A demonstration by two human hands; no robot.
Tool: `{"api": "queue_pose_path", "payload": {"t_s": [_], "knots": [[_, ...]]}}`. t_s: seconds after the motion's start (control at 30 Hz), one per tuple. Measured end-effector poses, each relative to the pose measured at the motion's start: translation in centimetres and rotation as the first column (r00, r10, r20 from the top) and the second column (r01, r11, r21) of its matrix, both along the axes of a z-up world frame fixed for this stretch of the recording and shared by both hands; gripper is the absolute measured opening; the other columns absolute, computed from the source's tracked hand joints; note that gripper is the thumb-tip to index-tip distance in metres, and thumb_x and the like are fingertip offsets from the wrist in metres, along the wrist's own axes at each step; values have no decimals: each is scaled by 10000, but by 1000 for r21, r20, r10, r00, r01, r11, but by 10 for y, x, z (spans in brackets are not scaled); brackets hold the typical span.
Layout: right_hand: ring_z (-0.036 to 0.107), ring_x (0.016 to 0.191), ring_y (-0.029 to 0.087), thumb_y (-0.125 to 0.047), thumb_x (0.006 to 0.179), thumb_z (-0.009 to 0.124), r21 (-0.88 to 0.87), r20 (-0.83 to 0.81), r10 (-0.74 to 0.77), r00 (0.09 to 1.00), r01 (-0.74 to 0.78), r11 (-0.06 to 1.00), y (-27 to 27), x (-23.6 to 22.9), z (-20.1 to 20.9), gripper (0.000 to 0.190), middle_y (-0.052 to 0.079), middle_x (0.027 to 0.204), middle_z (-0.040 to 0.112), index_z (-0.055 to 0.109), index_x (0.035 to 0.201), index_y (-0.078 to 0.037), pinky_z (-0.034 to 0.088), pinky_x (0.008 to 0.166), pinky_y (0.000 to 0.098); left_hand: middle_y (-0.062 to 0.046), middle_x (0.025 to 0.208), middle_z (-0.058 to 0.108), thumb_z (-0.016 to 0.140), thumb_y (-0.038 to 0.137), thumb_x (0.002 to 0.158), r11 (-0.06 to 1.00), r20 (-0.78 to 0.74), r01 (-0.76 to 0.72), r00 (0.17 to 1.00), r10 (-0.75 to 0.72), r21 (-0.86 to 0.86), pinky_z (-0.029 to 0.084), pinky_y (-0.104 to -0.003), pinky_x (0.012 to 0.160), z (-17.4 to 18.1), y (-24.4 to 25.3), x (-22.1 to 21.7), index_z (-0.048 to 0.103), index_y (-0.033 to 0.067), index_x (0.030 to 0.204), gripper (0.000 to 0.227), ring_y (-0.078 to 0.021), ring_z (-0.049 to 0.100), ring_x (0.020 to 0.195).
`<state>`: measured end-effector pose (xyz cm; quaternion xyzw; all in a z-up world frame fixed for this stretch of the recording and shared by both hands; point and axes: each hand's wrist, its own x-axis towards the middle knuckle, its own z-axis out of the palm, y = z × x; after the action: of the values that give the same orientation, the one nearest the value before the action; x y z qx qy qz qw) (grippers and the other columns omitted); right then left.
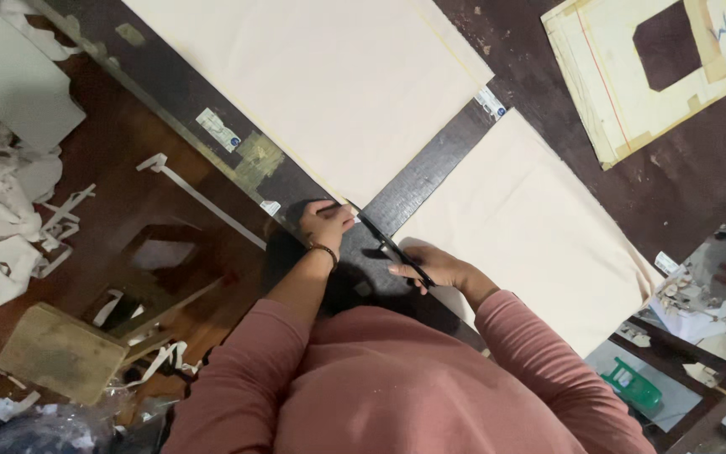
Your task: The person cuts a large piece of white fabric using shears, following a marked outline. After cutting, they fold the fabric pieces, tie them with a strip, and mark them with a pencil before moving the bundle aside.
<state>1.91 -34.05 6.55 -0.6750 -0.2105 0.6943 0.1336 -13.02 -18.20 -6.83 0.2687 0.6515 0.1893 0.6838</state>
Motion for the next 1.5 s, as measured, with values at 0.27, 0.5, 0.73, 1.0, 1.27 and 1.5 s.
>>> {"api": "queue_pose_path", "payload": {"t_s": [0.27,0.5,0.73,1.0,1.27,1.5], "knots": [[698,498,202,-617,808,796,-20,40,34,999,-34,999,10,-3,3,564,127,610,644,669,877,-72,558,477,250,-237,1007,693,855,14,784,996,-19,86,996,-86,11,677,-380,777,13,-2,-4,591,-17,1257,542,-343,762,846],[682,443,187,-555,805,826,-68,98,15,995,-8,998,7,-8,-1,499,124,558,642,666,846,-84,540,442,221,-202,964,723,852,34,769,980,-125,194,974,-188,39,684,-309,701,6,1,-2,596,-8,1200,503,-293,765,746],[700,479,198,-588,794,814,-66,83,25,996,-20,998,34,-11,6,517,122,596,656,691,932,-105,563,485,253,-218,936,721,849,42,762,977,-38,205,978,-204,51,677,-295,685,-1,3,-10,568,-30,1194,520,-313,757,752],[716,542,211,-647,805,780,-67,172,164,971,-154,986,52,-12,2,526,85,583,677,682,861,-134,560,589,311,-211,933,717,834,58,772,956,-31,285,958,-284,64,673,-293,685,28,16,-22,557,-43,1151,480,-311,754,756],[722,621,232,-682,793,771,-59,208,158,965,-149,987,75,-16,-12,551,94,598,678,684,854,-142,552,694,335,21,901,778,877,358,696,828,-268,558,807,-527,54,623,-256,758,-10,15,-28,635,161,1096,508,-161,760,879],[724,538,232,-695,819,729,-34,124,85,989,-82,996,124,-33,14,567,127,626,686,672,910,-138,562,619,304,112,962,773,791,338,779,767,-300,637,718,-628,-80,587,-280,866,-2,25,-26,613,238,1055,342,-146,736,1021]]}}
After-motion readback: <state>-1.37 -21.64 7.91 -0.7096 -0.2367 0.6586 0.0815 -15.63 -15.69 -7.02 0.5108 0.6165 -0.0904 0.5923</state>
